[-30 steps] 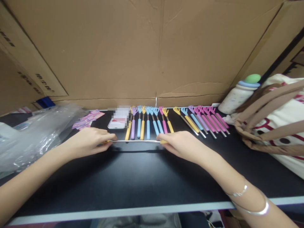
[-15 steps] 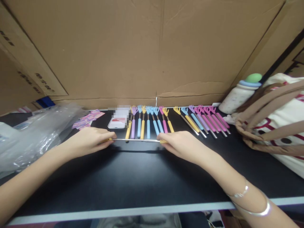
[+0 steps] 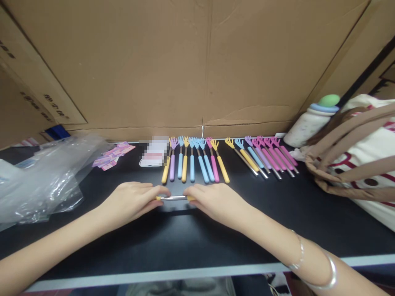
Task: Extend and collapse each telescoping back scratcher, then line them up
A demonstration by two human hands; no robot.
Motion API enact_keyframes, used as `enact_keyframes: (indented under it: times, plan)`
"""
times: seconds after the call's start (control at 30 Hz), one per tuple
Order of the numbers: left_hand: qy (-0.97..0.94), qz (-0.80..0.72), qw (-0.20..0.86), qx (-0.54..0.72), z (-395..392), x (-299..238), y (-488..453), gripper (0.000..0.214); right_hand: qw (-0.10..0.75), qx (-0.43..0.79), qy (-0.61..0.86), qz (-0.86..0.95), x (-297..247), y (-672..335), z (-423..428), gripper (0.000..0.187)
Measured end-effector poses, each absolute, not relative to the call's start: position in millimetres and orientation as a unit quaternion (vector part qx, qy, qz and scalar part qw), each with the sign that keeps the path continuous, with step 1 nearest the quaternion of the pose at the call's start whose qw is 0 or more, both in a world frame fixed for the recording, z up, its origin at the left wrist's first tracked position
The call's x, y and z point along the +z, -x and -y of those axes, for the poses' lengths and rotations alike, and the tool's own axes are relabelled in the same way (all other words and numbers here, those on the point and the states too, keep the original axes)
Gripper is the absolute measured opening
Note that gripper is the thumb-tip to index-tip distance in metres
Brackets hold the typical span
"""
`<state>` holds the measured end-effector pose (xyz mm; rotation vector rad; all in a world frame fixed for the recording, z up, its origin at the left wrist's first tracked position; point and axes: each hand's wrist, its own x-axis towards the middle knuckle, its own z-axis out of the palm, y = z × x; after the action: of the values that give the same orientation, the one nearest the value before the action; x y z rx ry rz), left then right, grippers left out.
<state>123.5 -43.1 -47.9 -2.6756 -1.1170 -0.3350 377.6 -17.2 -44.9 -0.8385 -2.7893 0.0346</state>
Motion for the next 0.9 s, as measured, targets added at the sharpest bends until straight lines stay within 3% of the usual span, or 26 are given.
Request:
enact_keyframes:
  times: [0.33, 0.7, 0.9]
  plan:
    - [0.899, 0.381, 0.146, -0.161, 47.4, -52.7, -129.2, 0.022, 0.145, -0.048, 0.275, 0.949, -44.6, -372.4, 22.7, 0.019]
    - [0.863, 0.446, 0.215, -0.102, 30.5, -35.2, -104.6, 0.029, 0.165, -0.158, 0.341, 0.912, -32.3, -398.8, -0.1, 0.021]
    - [0.881, 0.443, 0.149, -0.069, 17.4, -28.5, -82.2, 0.027, 0.129, -0.139, 0.358, 0.914, -21.3, -418.7, -14.6, 0.019]
